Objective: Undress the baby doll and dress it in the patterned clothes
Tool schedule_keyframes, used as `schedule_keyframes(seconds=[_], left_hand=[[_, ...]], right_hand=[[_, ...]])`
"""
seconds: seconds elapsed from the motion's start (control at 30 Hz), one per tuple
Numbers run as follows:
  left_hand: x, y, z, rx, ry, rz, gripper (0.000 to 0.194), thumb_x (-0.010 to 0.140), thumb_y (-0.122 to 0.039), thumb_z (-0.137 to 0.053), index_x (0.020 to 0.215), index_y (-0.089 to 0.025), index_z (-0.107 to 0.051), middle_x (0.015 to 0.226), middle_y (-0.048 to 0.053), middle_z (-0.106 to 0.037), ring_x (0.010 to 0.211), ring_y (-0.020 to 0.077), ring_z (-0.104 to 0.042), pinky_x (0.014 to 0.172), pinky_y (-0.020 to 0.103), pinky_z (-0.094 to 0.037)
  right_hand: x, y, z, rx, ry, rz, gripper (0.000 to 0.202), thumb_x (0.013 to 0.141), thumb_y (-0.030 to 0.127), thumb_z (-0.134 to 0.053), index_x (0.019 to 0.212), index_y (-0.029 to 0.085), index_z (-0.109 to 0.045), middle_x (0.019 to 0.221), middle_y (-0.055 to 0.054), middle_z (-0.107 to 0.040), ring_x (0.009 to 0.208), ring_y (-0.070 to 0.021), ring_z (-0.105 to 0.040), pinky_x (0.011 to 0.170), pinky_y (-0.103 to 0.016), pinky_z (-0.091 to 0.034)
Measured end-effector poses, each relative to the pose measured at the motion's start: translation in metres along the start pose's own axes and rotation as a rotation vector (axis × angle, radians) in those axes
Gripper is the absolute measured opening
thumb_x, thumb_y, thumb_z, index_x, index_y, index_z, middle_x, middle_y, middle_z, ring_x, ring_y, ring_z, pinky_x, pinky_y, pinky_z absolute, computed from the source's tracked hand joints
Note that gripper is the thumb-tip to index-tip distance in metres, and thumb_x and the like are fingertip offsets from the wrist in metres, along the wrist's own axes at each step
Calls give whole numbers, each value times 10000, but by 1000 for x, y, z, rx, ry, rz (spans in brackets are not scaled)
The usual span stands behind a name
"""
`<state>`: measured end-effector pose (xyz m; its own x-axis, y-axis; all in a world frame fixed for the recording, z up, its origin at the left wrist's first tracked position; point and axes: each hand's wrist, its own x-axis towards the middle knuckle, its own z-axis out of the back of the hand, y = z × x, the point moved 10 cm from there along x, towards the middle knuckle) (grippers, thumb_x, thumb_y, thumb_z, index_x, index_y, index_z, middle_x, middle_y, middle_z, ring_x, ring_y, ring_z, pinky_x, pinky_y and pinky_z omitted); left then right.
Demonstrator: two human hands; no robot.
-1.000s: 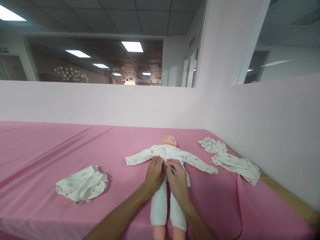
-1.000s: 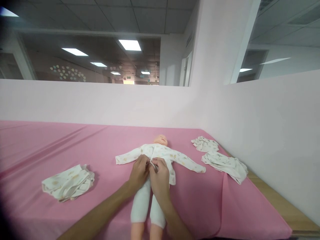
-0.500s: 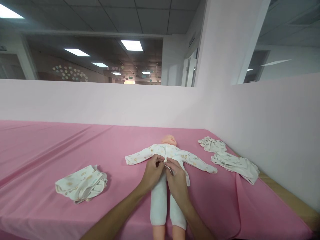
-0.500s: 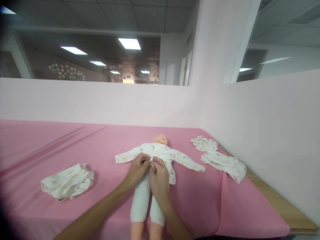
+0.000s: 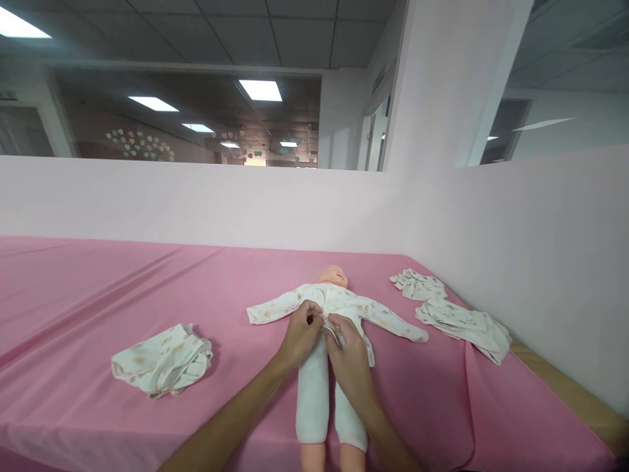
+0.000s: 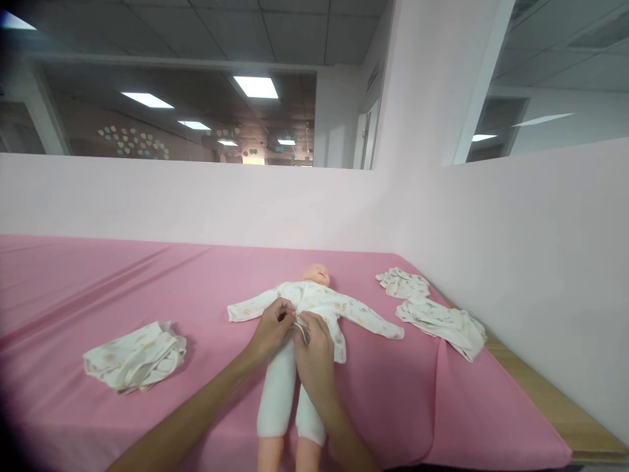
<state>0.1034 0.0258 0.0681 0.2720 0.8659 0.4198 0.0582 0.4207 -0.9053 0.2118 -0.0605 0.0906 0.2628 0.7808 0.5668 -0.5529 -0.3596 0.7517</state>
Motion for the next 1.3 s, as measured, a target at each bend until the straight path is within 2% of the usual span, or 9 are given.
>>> schedule_keyframes(seconds=[0.2,0.43,0.7,0.83,0.93,1.07,1.2,1.3], left_hand=[[4,14,-6,-182,62,87,130,765,-218,-560,824,-215,-445,684,-63,-502,556,80,-449,538,200,-364],[4,6,-2,-57,27,19,151,782,-204,-532,776,-216,-382,678,-65,-433,587,86,-392,547,200,-345],[6,16,0,-48,14,39,199,761,-178,-512,740,-222,-320,696,-55,-456,599,90,-408,548,208,-357],[7,18,0,-69,12,52,222,755,-174,-520,729,-225,-305,671,-65,-411,572,84,-372,525,199,-336],[7,15,0,-45,8,25,227,751,-158,-529,713,-217,-313,660,-67,-377,589,84,-360,541,197,-327],[5,10,-1,-6,15,22,147,772,-164,-515,745,-212,-378,681,-57,-432,614,94,-399,566,208,-348],[-1,-4,-3,26,29,16,54,817,-203,-498,804,-211,-446,742,-35,-499,665,116,-467,617,234,-400],[-8,-19,-2,147,11,-37,43,849,-233,-483,813,-210,-482,778,-19,-527,710,134,-490,666,254,-422]], right_hand=[[1,6,-4,-87,30,62,279,890,235,-464,1082,204,-663,1070,-82,-663,1022,-238,-595,880,-382,-488],[-2,5,-9,-195,32,105,358,916,232,-455,1244,190,-594,1099,-85,-647,1064,-243,-561,924,-407,-451],[-2,7,-13,-301,39,146,232,930,217,-443,1091,195,-608,1020,-77,-646,981,-250,-551,848,-410,-443],[-3,8,-15,-310,46,168,171,934,217,-434,899,206,-601,939,-70,-630,920,-240,-544,813,-392,-432],[-5,7,-13,-250,23,169,174,940,220,-430,860,209,-584,923,-57,-629,916,-224,-547,822,-373,-432],[-4,0,-6,-195,-27,82,121,926,234,-465,916,214,-584,924,-48,-637,903,-219,-564,806,-362,-443],[-5,0,-7,-213,6,58,90,875,212,-508,925,216,-583,958,-56,-628,947,-238,-561,829,-380,-453],[-12,-1,-7,-227,52,57,178,845,220,-543,1016,221,-593,1014,-59,-635,998,-250,-565,875,-399,-457]])
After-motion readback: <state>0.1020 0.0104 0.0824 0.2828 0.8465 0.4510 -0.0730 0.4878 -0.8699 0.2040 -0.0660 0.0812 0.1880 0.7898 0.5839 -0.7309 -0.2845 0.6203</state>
